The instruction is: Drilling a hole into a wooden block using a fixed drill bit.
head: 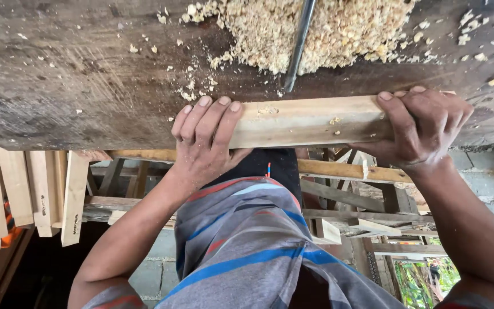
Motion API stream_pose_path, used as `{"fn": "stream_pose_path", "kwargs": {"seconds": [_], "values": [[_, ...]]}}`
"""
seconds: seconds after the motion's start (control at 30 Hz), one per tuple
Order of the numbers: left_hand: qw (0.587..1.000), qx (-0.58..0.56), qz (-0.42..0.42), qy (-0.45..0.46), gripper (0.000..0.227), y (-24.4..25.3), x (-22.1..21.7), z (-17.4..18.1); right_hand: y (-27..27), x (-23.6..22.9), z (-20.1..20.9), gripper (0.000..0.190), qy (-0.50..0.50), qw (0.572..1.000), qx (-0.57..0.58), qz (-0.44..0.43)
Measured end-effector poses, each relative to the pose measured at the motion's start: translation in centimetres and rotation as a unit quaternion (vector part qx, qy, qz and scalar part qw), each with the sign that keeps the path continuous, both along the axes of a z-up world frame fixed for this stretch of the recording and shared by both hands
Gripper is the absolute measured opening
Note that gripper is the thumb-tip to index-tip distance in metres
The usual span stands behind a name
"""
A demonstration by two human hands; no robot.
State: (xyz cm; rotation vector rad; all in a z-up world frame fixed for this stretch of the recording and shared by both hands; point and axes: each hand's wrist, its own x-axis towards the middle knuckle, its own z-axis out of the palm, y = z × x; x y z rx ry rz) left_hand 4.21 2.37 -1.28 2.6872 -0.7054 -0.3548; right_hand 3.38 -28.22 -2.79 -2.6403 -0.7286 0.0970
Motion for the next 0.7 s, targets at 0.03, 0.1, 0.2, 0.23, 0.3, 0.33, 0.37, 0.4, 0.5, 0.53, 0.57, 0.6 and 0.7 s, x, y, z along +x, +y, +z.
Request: {"fn": "stream_pose_path", "kwargs": {"seconds": [0.03,0.1,0.2,0.23,0.3,0.33,0.37,0.4,0.5,0.53,0.57,0.6,0.7], "values": [[1.000,0.001,0.001,-0.001,0.045,0.0,0.7,-0.4,-0.1,0.0,-0.4,0.066,-0.001,1.000,0.001,0.001],[0.999,-0.036,0.000,-0.041,0.052,0.0,1.5,-0.8,-0.6,-0.3,-0.9,0.064,-0.019,1.000,0.005,0.002],[0.996,-0.059,0.016,-0.072,0.035,-0.2,2.5,-1.5,0.0,0.9,-0.5,0.064,-0.010,1.000,0.007,-0.011],[0.996,-0.058,0.018,-0.072,0.035,-0.3,2.8,-1.6,0.0,1.2,-0.5,0.064,-0.010,1.000,0.008,-0.009],[0.992,-0.079,0.009,-0.098,0.042,-0.2,3.5,-1.9,0.1,1.9,-0.6,0.063,-0.016,0.999,0.033,-0.003],[0.992,-0.079,0.011,-0.097,0.042,-0.2,3.6,-1.9,0.2,2.0,-0.6,0.063,-0.015,0.999,0.033,-0.001],[0.992,-0.080,0.009,-0.095,0.043,-0.2,3.8,-1.8,0.2,2.2,-0.5,0.063,-0.015,0.999,0.035,-0.003],[0.992,-0.081,0.006,-0.098,0.044,-0.2,4.1,-1.9,0.2,2.5,-0.6,0.063,-0.020,0.999,0.038,-0.005],[0.991,-0.091,0.000,-0.100,0.046,0.0,4.3,-1.8,0.3,2.6,-0.4,0.063,-0.015,0.999,0.042,0.000],[0.991,-0.091,0.002,-0.100,0.046,0.0,4.4,-1.8,0.3,2.7,-0.4,0.063,-0.014,0.999,0.041,0.002],[0.991,-0.089,-0.006,-0.096,0.047,0.1,4.4,-1.8,0.4,2.8,-0.4,0.063,-0.019,0.999,0.045,0.002],[0.992,-0.087,-0.016,-0.095,0.049,0.2,4.5,-1.8,0.5,2.9,-0.5,0.063,-0.026,0.998,0.049,0.002],[0.991,-0.097,-0.019,-0.094,0.042,0.2,5.1,-1.5,0.7,2.8,-0.5,0.063,-0.027,0.998,0.059,-0.006]]}}
